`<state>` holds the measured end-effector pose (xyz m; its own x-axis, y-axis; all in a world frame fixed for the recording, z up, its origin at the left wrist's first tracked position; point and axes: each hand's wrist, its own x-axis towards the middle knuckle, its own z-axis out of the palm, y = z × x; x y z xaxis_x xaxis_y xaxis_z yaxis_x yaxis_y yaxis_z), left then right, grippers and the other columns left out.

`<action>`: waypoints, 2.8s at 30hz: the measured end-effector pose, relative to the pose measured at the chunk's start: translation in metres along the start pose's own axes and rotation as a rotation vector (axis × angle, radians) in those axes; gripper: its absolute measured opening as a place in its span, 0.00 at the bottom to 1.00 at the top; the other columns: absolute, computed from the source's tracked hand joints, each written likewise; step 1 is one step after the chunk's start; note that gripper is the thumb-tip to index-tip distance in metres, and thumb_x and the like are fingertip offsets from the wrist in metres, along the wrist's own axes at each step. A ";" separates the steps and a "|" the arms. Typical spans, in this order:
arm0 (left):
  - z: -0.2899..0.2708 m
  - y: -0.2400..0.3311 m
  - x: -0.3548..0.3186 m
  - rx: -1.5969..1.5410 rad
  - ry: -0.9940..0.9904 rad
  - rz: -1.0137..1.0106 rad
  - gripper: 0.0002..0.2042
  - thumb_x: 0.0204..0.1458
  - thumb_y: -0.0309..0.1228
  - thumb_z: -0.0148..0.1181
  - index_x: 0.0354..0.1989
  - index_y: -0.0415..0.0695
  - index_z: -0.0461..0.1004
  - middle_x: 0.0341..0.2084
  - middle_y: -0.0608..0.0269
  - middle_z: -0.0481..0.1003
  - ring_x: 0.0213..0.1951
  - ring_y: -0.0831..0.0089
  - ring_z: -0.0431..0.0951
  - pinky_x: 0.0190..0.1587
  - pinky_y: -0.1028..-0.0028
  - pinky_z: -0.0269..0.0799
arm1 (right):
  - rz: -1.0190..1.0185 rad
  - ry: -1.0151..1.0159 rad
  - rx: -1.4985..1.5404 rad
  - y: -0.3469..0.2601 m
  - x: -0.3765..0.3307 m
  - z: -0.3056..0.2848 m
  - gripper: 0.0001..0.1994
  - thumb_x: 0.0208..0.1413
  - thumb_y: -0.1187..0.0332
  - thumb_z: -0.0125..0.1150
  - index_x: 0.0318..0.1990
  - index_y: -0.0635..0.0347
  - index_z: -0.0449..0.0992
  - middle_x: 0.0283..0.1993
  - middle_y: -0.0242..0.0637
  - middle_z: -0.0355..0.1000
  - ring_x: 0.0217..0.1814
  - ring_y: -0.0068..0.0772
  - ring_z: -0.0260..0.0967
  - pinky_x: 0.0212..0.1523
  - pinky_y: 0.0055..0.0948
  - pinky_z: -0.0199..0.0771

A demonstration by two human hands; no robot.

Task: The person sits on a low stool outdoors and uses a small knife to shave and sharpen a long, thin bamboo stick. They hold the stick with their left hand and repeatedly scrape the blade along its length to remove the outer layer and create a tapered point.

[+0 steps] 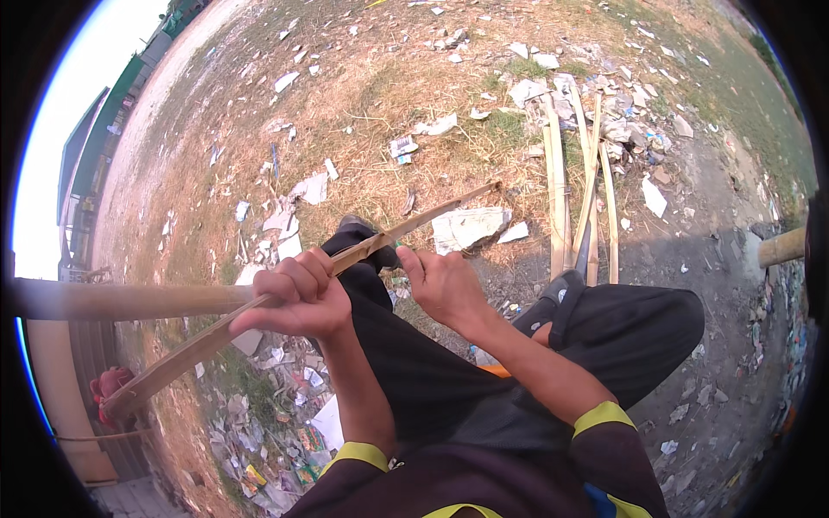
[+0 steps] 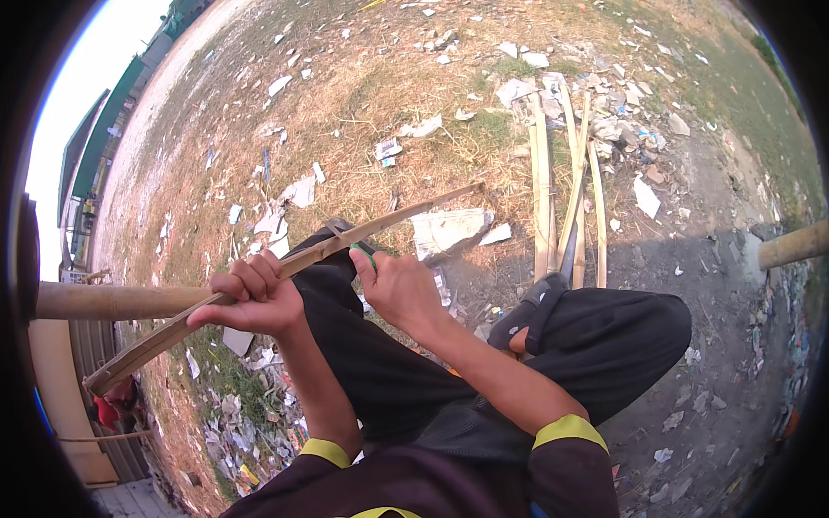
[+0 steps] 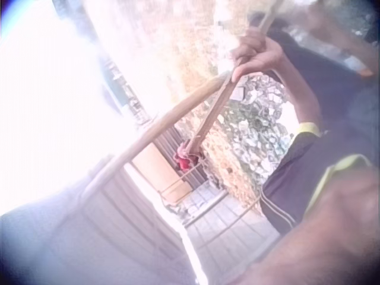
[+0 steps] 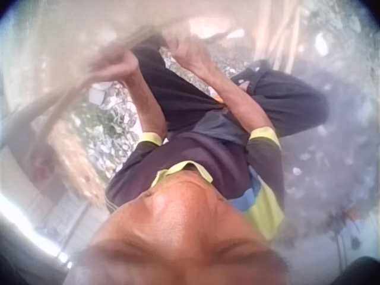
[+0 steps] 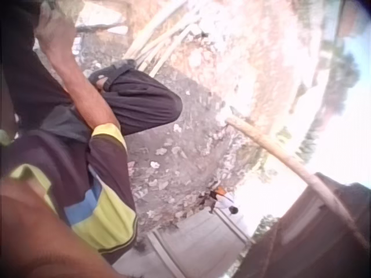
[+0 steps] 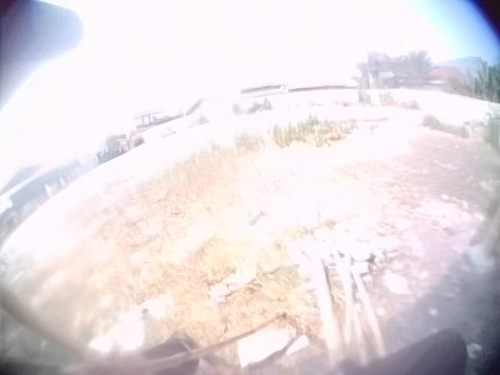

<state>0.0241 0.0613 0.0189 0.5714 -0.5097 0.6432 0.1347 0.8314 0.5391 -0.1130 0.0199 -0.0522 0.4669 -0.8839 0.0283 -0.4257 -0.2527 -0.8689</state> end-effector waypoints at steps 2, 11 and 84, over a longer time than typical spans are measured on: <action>-0.006 0.001 -0.002 -0.005 0.004 0.006 0.32 0.48 0.68 0.29 0.14 0.49 0.50 0.04 0.72 0.45 0.09 0.80 0.42 0.15 0.76 0.39 | -0.044 0.058 -0.071 -0.004 -0.007 0.003 0.26 0.60 0.52 0.42 0.19 0.65 0.70 0.14 0.55 0.64 0.20 0.59 0.66 0.23 0.47 0.65; -0.012 0.000 0.001 -0.060 -0.014 0.006 0.31 0.50 0.67 0.28 0.15 0.48 0.49 0.04 0.72 0.45 0.10 0.80 0.40 0.16 0.76 0.39 | -0.044 0.033 -0.102 0.000 -0.008 0.007 0.25 0.60 0.53 0.42 0.21 0.65 0.71 0.13 0.54 0.65 0.19 0.58 0.67 0.21 0.47 0.67; 0.009 -0.010 0.018 -0.083 -0.367 -0.089 0.33 0.46 0.69 0.32 0.12 0.49 0.49 0.04 0.73 0.47 0.08 0.80 0.43 0.13 0.77 0.38 | 0.172 0.074 -0.315 0.087 0.027 -0.008 0.34 0.61 0.47 0.33 0.22 0.70 0.75 0.23 0.62 0.70 0.29 0.60 0.71 0.35 0.50 0.71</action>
<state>0.0258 0.0423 0.0298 0.2286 -0.6131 0.7562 0.2442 0.7880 0.5651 -0.1436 -0.0286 -0.1234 0.3156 -0.9471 -0.0591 -0.7161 -0.1968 -0.6696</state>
